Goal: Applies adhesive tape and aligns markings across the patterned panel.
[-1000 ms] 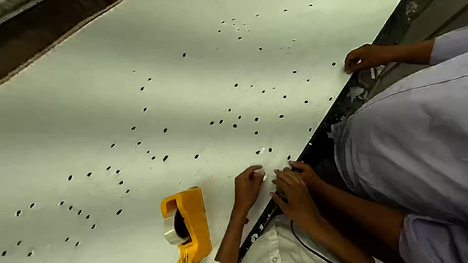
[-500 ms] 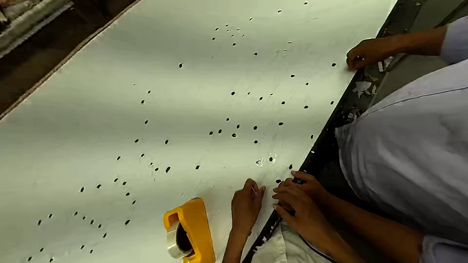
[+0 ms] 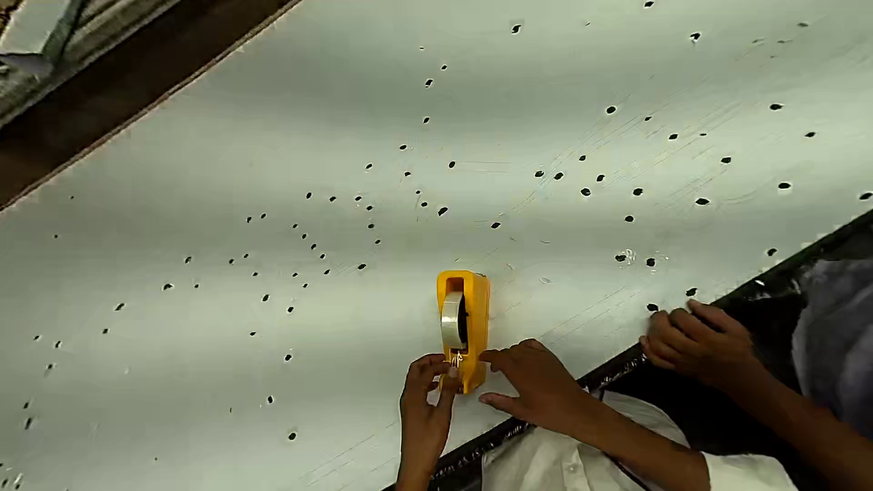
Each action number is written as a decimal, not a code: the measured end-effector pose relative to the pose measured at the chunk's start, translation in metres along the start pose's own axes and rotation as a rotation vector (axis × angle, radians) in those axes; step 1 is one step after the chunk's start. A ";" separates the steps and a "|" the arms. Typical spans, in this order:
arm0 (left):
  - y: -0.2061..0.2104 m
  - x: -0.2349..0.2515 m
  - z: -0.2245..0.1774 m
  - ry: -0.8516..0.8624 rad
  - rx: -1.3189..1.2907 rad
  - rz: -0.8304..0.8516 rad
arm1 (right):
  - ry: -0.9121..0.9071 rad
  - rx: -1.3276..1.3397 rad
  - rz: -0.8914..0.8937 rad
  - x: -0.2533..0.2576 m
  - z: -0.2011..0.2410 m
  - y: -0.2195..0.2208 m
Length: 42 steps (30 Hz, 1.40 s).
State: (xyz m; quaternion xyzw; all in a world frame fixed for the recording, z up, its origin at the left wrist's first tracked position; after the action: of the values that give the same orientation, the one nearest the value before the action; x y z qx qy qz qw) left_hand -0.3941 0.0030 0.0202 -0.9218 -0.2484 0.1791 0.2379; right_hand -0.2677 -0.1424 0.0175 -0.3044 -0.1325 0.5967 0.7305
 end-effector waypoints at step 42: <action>0.298 0.095 -0.159 0.178 0.617 0.637 | 0.633 -0.331 -0.733 -0.187 -0.144 -0.048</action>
State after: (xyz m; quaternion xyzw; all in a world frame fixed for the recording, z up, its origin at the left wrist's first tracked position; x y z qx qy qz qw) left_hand -0.1343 -0.2282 -0.0263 -0.8501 0.1340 0.2290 0.4549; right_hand -0.1973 -0.3667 -0.0339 -0.5151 -0.0956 0.1509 0.8383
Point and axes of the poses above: each hand's wrist, its own x-axis towards the middle knuckle, its own y-axis out of the palm, z = x × y, the point moved 6 cm from there along x, towards the middle knuckle, and after that the axes turned 8 degrees about z, right-handed, at the moved point
